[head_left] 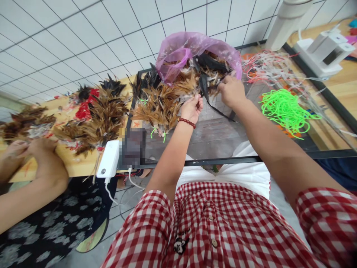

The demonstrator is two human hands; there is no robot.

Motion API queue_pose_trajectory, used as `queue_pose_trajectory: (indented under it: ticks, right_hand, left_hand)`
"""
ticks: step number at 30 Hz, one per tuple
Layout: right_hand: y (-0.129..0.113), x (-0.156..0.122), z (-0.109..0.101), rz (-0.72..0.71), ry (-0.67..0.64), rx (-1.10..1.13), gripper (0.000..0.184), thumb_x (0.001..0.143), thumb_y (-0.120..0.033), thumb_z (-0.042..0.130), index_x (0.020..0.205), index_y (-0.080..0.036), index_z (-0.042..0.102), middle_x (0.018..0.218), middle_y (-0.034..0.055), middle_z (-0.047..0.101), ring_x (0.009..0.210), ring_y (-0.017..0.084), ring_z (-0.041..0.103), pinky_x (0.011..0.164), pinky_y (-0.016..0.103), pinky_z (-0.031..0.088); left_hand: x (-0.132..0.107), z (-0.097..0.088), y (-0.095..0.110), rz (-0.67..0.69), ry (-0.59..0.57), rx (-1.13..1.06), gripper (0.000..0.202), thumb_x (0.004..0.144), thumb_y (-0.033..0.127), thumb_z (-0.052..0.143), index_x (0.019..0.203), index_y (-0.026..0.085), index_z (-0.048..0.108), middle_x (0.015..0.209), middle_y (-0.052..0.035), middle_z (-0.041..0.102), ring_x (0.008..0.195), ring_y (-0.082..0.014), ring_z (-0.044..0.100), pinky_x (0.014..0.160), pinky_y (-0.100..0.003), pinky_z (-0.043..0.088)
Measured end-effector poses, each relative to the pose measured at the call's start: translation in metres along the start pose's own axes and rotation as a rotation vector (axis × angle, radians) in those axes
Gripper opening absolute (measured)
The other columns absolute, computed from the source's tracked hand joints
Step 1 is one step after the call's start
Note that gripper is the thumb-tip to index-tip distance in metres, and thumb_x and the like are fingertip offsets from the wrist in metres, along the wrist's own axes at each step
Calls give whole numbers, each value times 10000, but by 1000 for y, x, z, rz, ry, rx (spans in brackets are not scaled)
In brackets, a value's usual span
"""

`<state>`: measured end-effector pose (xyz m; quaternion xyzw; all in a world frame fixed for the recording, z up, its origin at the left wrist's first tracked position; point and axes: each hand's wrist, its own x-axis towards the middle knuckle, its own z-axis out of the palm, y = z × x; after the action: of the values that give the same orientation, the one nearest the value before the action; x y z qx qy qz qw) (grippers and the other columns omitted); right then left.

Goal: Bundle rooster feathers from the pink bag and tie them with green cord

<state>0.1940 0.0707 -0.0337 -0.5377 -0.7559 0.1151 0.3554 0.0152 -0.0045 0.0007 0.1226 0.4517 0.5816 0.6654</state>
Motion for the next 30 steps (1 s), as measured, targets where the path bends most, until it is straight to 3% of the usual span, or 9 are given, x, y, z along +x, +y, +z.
queue_pose_trajectory:
  ticks: [4,7,10,16,21,28,30]
  right_hand:
    - [-18,10,-12,195,74,370,172,950,-241,605,788,-194,571,811,75,610,875,209,607,817,381,500]
    - [-39,11,-17,365,-63,752,183,921,-160,633,767,-197,542,677,9,571,652,134,577,661,304,508]
    - [-54,6,-13,387,-184,978,195,883,-136,691,767,-189,544,642,-14,577,586,101,574,604,257,518]
    - [-59,3,7,229,-45,951,199,851,-119,713,764,-193,551,669,-22,598,650,117,642,630,252,563]
    - [-58,4,16,173,-37,954,177,867,-143,699,785,-201,552,693,-17,606,726,156,680,689,315,598]
    - [-54,5,12,218,-29,954,181,820,-110,745,799,-191,585,713,-29,609,698,121,641,729,303,594]
    - [-55,2,1,293,-130,967,169,823,-145,766,798,-189,605,704,-28,621,678,116,629,719,299,590]
  left_hand:
    - [-2,-1,0,16,-31,51,82,930,147,660,969,141,731,725,3,694,702,-44,685,776,-149,573]
    - [-5,-1,-1,32,-52,93,73,935,156,656,966,128,715,788,-22,737,790,-71,729,847,-191,588]
    - [-7,0,-2,42,-41,136,68,940,162,648,944,117,699,801,-36,750,805,-87,744,864,-218,591]
    - [-9,2,-2,15,-29,175,64,930,160,657,942,116,702,749,-37,743,730,-88,731,839,-220,589]
    - [-10,4,-2,25,-38,192,73,920,115,656,862,117,701,645,-1,691,563,-39,629,737,-170,560]
    - [-8,1,-2,45,-99,227,214,949,123,615,736,129,642,577,43,596,471,-2,507,537,-114,426]
    - [-8,1,1,38,-125,196,191,954,144,616,765,132,647,593,48,591,475,4,500,527,-105,417]
